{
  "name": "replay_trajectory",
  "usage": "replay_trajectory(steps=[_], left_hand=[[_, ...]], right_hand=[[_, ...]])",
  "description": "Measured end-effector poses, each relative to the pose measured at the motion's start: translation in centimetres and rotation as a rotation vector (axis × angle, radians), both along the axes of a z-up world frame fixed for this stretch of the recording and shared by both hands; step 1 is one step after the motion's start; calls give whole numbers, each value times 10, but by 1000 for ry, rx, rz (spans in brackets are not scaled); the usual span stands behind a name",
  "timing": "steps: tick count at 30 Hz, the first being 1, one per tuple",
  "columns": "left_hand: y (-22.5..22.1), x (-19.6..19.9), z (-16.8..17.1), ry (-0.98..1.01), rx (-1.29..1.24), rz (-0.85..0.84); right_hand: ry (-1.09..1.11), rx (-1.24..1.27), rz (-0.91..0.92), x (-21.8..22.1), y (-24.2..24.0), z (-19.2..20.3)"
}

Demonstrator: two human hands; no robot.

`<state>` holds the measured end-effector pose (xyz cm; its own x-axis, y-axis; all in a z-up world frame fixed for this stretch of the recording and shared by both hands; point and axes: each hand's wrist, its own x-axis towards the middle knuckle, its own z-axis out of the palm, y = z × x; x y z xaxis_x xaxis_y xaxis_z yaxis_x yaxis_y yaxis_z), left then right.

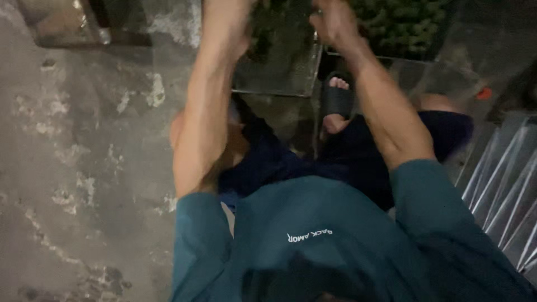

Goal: The person shapes and rolls green tea leaves by hand, compressing them into small round balls and placing them into a tray.

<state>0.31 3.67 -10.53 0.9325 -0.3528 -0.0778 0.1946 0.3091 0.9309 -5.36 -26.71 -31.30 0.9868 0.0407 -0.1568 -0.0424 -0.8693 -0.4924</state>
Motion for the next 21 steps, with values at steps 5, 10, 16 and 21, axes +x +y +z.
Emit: replay_trajectory(steps=[5, 10, 16, 21], left_hand=[[82, -29, 100, -46, 123, 187], [122, -56, 156, -247, 511, 200], [131, -46, 154, -222, 590, 152], [119, -36, 147, -300, 782, 104]], right_hand=[[17, 202, 182, -20, 121, -75], [213, -377, 461, 5, 186, -94], [-57, -470, 690, 25, 182, -115], [113, -278, 555, 35, 183, -102]])
